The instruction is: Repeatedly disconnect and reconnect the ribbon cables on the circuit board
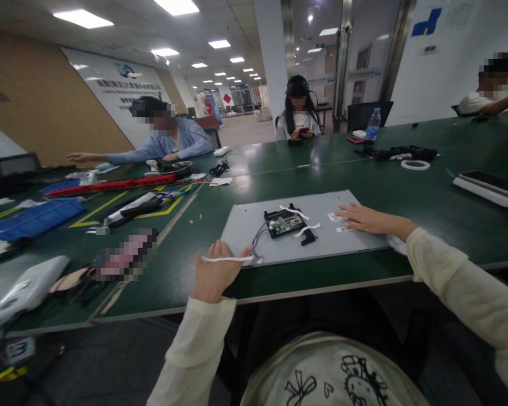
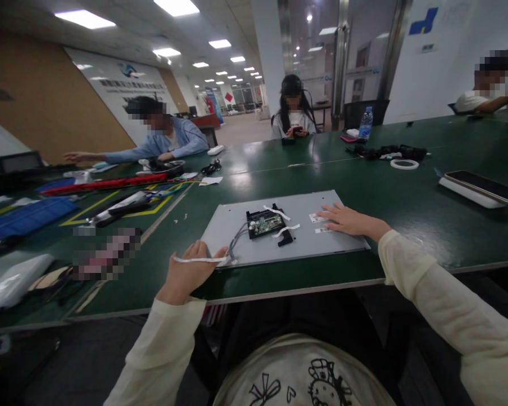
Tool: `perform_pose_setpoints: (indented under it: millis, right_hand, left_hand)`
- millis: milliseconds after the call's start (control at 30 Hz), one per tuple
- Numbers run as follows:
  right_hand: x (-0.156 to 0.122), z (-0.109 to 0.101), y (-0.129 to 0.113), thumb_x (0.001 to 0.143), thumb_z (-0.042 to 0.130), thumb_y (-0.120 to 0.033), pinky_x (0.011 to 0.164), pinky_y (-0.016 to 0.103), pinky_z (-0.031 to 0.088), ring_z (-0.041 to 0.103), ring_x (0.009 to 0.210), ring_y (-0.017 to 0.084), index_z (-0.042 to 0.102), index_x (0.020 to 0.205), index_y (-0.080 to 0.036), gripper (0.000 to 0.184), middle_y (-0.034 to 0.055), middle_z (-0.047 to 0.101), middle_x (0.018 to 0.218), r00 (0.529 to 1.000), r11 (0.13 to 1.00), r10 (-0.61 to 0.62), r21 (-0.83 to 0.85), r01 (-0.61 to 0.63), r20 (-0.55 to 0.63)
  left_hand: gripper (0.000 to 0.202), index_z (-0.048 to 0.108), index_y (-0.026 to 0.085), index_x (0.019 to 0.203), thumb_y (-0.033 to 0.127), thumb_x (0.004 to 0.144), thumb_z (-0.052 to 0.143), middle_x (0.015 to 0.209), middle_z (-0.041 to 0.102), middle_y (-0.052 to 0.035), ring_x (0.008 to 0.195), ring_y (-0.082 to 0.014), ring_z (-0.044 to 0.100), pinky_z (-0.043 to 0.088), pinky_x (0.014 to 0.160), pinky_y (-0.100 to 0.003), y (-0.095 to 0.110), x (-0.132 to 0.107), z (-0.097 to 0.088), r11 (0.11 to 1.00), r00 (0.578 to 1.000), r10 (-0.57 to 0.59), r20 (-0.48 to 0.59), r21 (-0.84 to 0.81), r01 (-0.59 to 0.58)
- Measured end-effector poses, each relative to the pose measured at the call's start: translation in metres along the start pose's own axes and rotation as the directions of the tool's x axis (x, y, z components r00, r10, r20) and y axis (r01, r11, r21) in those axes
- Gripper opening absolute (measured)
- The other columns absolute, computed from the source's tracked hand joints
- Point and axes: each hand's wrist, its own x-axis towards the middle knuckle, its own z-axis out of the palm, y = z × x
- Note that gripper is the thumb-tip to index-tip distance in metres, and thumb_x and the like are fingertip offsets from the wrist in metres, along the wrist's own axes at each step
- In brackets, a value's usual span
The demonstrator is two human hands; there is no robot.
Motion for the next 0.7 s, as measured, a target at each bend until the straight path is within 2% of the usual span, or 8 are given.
perform_pose_setpoints:
  millis: [200, 300, 400, 500, 567, 700]
  right_hand:
    - [0.005, -0.003, -0.01, 0.096, 0.031, -0.063, 0.12, 0.055, 0.01, 0.006, 0.148, 0.033, 0.027, 0.155, -0.036, 0.065, -0.0023, 0.013, 0.163, 1.0, 1.0, 0.021, -0.003, -0.021, 0.02]
    - [0.005, -0.003, -0.012, 0.096, 0.032, -0.062, 0.119, 0.056, 0.013, 0.008, 0.148, 0.033, 0.027, 0.154, -0.038, 0.063, -0.0029, 0.014, 0.162, 1.0, 1.0, 0.013, -0.006, -0.013, 0.01]
    - [0.004, -0.004, -0.013, 0.096, 0.035, -0.059, 0.117, 0.058, 0.021, 0.016, 0.147, 0.032, 0.031, 0.152, -0.039, 0.06, -0.0023, 0.021, 0.161, 1.0, 1.0, 0.024, -0.017, -0.024, -0.021]
    - [0.005, -0.01, -0.02, 0.095, 0.04, -0.059, 0.114, 0.058, 0.027, 0.028, 0.144, 0.034, 0.035, 0.152, -0.035, 0.062, 0.0025, 0.032, 0.157, 0.998, 0.998, 0.053, -0.03, -0.054, -0.034]
    - [0.008, -0.016, -0.032, 0.093, 0.044, -0.059, 0.114, 0.057, 0.03, 0.034, 0.141, 0.034, 0.035, 0.152, -0.033, 0.065, 0.0048, 0.038, 0.154, 0.998, 0.999, 0.039, -0.018, -0.04, -0.052]
    - [0.029, -0.027, -0.073, 0.09, 0.048, -0.061, 0.117, 0.05, 0.027, 0.033, 0.142, 0.031, 0.034, 0.153, -0.029, 0.072, 0.0048, 0.035, 0.155, 0.984, 0.989, -0.136, 0.045, 0.142, -0.113]
  left_hand:
    - [0.071, 0.065, 0.003, 0.103, 0.066, 0.09, 0.033, 0.115, 0.064, -0.0292, 0.114, -0.0404, 0.059, 0.034, 0.101, -0.063, -0.004, -0.017, -0.002, 1.0, 0.993, 0.009, -0.118, -0.003, -0.009]
    - [0.067, 0.066, 0.005, 0.101, 0.064, 0.09, 0.037, 0.114, 0.065, -0.0282, 0.116, -0.0413, 0.057, 0.034, 0.101, -0.064, -0.005, -0.02, -0.006, 0.999, 0.993, -0.002, -0.115, -0.034, -0.002]
    - [0.062, 0.067, 0.005, 0.099, 0.06, 0.091, 0.039, 0.112, 0.066, -0.0284, 0.122, -0.0441, 0.053, 0.034, 0.1, -0.067, -0.004, -0.018, -0.011, 0.998, 0.996, 0.013, -0.088, -0.058, -0.018]
    - [0.06, 0.066, 0.006, 0.109, 0.058, 0.092, 0.04, 0.122, 0.062, -0.0288, 0.127, -0.0458, 0.048, 0.035, 0.099, -0.068, -0.002, -0.017, -0.015, 0.997, 0.994, 0.024, -0.11, -0.076, -0.033]
    - [0.059, 0.062, 0.009, 0.119, 0.057, 0.092, 0.04, 0.134, 0.056, -0.0258, 0.131, -0.0444, 0.044, 0.036, 0.101, -0.066, -0.001, -0.018, -0.017, 0.991, 0.99, 0.068, -0.124, -0.106, -0.081]
    - [0.058, 0.055, 0.017, 0.133, 0.057, 0.091, 0.044, 0.144, 0.05, -0.018, 0.138, -0.0388, 0.039, 0.035, 0.108, -0.058, -0.008, -0.027, -0.012, 0.949, 0.969, 0.224, -0.103, -0.205, -0.241]
